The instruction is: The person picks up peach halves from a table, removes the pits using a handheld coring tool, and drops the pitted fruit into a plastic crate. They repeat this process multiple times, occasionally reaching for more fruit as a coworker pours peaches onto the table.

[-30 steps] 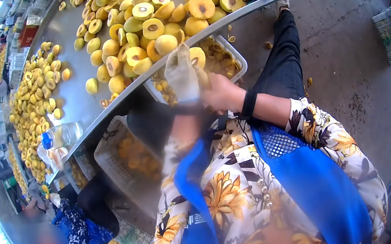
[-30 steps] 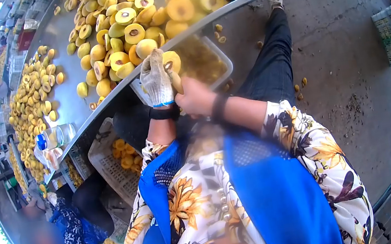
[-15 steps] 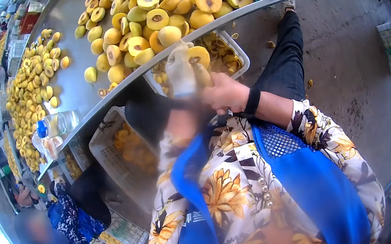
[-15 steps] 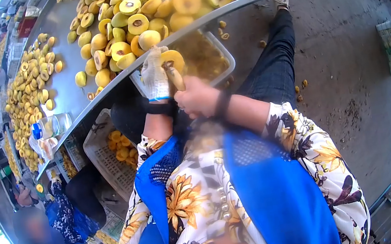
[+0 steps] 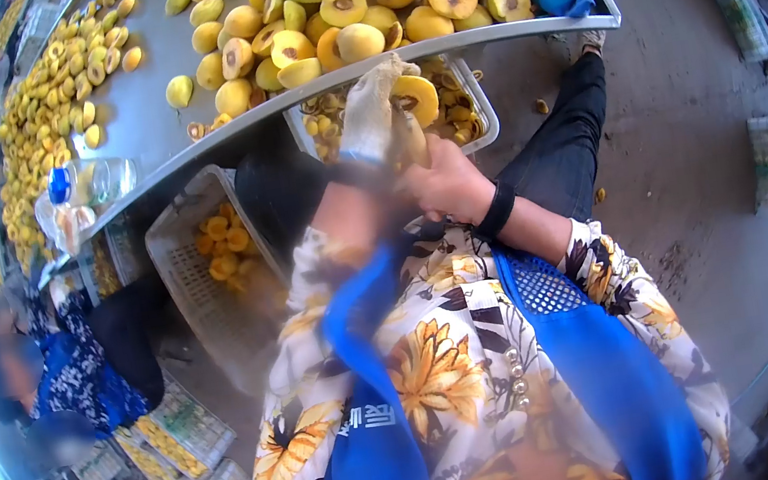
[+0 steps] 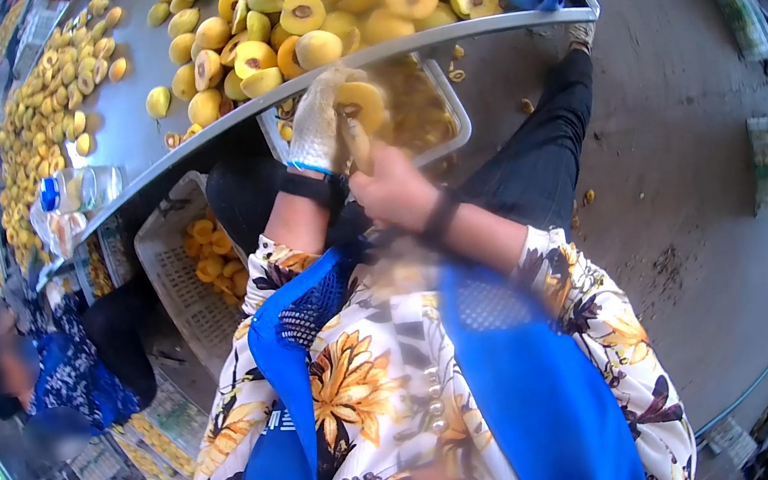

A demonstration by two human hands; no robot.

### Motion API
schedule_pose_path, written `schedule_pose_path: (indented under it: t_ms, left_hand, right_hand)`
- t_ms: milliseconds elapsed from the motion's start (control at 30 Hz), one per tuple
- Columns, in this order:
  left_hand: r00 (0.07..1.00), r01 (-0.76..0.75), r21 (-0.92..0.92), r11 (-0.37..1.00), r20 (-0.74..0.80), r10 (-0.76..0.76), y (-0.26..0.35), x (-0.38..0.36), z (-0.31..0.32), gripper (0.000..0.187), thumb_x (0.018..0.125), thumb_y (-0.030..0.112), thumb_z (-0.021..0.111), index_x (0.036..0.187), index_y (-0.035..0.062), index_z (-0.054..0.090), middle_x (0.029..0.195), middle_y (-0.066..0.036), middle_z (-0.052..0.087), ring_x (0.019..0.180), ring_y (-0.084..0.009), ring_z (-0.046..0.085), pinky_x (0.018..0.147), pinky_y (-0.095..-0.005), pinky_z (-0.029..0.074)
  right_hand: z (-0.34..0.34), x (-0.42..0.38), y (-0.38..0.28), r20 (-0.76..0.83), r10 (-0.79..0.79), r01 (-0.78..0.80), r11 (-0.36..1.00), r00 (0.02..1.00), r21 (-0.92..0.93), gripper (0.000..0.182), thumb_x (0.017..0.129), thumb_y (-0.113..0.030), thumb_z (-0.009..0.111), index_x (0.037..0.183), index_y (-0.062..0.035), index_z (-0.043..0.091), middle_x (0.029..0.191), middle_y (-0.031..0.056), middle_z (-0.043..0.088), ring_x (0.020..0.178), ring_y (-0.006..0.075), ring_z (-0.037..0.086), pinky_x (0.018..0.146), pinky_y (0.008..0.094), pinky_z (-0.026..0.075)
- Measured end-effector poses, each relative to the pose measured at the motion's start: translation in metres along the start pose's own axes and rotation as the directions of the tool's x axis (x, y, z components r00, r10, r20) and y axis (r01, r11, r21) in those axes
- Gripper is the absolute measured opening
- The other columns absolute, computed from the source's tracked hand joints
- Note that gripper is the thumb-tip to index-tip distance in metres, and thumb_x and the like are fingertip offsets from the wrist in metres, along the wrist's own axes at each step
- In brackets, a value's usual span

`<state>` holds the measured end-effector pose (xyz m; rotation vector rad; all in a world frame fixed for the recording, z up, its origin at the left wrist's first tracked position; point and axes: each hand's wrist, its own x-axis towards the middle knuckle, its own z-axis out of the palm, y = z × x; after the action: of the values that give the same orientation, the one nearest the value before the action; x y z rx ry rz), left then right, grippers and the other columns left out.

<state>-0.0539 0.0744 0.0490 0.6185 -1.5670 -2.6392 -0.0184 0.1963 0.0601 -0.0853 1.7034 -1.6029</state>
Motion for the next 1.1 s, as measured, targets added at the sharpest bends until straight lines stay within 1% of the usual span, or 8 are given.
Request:
schedule_pose_path:
  t_ms: [167, 333, 433, 633, 833, 967, 1033, 1100]
  left_hand:
    - [1.000, -0.015, 0.017, 1.000, -0.005, 0.015, 0.006, -0.002, 0.001, 0.019, 0.084, 0.023, 0.061, 0.087, 0.0041, 0.065, 0.078, -0.003, 0.063, 0.068, -0.0103, 0.057, 0.059, -0.0238, 0.045]
    - [0.999, -0.051, 0.027, 0.998, 0.000, 0.051, -0.016, 0.009, -0.017, 0.032, 0.085, 0.036, 0.059, 0.095, 0.0054, 0.063, 0.087, -0.004, 0.062, 0.071, -0.0118, 0.058, 0.061, -0.0243, 0.047]
    - [1.000, 0.024, -0.239, 0.971, -0.001, -0.025, -0.021, 0.010, -0.019, 0.027, 0.086, 0.031, 0.060, 0.096, 0.0056, 0.060, 0.084, -0.004, 0.061, 0.069, -0.0139, 0.058, 0.056, -0.0274, 0.049]
    - [0.960, 0.210, -0.550, 0.808, -0.041, -0.277, -0.015, 0.005, -0.023, 0.040, 0.089, 0.046, 0.050, 0.102, 0.0085, 0.054, 0.086, -0.007, 0.059, 0.070, -0.0206, 0.057, 0.059, -0.0312, 0.050]
    - [0.965, 0.030, -0.792, 0.610, -0.135, -0.223, -0.013, 0.008, -0.061, 0.053, 0.091, 0.053, 0.038, 0.110, 0.0056, 0.052, 0.098, -0.014, 0.059, 0.086, -0.0299, 0.057, 0.072, -0.0418, 0.051]
    - [0.967, 0.002, -0.793, 0.609, -0.154, -0.204, 0.003, -0.004, -0.075, 0.053, 0.093, 0.048, 0.038, 0.113, 0.0007, 0.048, 0.106, -0.018, 0.056, 0.097, -0.0339, 0.054, 0.082, -0.0457, 0.049]
    - [0.911, -0.371, -0.020, 0.928, -0.204, 0.360, -0.024, 0.004, -0.097, 0.049, 0.092, 0.043, 0.043, 0.113, -0.0011, 0.047, 0.110, -0.019, 0.054, 0.100, -0.0350, 0.053, 0.087, -0.0471, 0.048]
    - [0.930, -0.338, -0.197, 0.921, -0.219, 0.294, -0.005, -0.015, -0.099, 0.049, 0.092, 0.042, 0.044, 0.113, -0.0013, 0.047, 0.110, -0.020, 0.054, 0.099, -0.0351, 0.053, 0.086, -0.0480, 0.048]
  right_hand:
    - [0.000, 0.011, 0.024, -0.055, -0.119, 0.110, 0.982, 0.991, -0.151, 0.014, 0.080, -0.007, 0.049, 0.092, 0.0001, 0.050, 0.061, 0.0052, 0.053, 0.035, 0.0109, 0.044, 0.031, 0.0232, 0.033]
    - [-0.016, 0.006, 0.006, 0.400, 0.175, -0.368, 0.797, 0.900, 0.479, 0.012, 0.084, -0.006, 0.045, 0.095, -0.0033, 0.048, 0.065, 0.0045, 0.053, 0.036, 0.0109, 0.043, 0.032, 0.0235, 0.033]
    - [-0.009, 0.005, 0.003, 0.319, 0.171, -0.306, 0.843, 0.932, 0.442, 0.012, 0.083, -0.008, 0.049, 0.095, -0.0048, 0.048, 0.063, 0.0019, 0.050, 0.039, 0.0099, 0.045, 0.033, 0.0248, 0.034]
    - [0.009, 0.017, 0.008, -0.054, -0.300, 0.217, 0.791, 0.952, -0.573, 0.020, 0.081, -0.011, 0.052, 0.095, 0.0032, 0.047, 0.070, 0.0190, 0.059, 0.054, 0.0300, 0.059, 0.050, 0.0397, 0.046]
    - [0.006, 0.013, -0.014, -0.048, -0.399, 0.233, 0.624, 0.916, -0.746, 0.028, 0.079, -0.020, 0.056, 0.095, 0.0021, 0.050, 0.076, 0.0246, 0.060, 0.077, 0.0416, 0.059, 0.068, 0.0432, 0.047]
    - [-0.011, 0.026, -0.009, -0.151, -0.154, 0.083, 0.915, 0.976, -0.394, 0.019, 0.080, -0.020, 0.058, 0.085, -0.0019, 0.052, 0.058, 0.0090, 0.055, 0.042, 0.0186, 0.053, 0.040, 0.0310, 0.042]
    - [-0.015, 0.037, -0.002, -0.045, -0.023, 0.002, 0.910, 0.999, -0.416, 0.016, 0.080, -0.018, 0.056, 0.084, -0.0026, 0.051, 0.055, 0.0044, 0.050, 0.038, 0.0128, 0.048, 0.035, 0.0271, 0.039]
    - [-0.015, 0.034, -0.001, -0.010, 0.010, -0.013, 0.917, 1.000, -0.400, 0.015, 0.081, -0.017, 0.055, 0.083, -0.0027, 0.051, 0.053, 0.0021, 0.048, 0.036, 0.0103, 0.046, 0.033, 0.0255, 0.037]
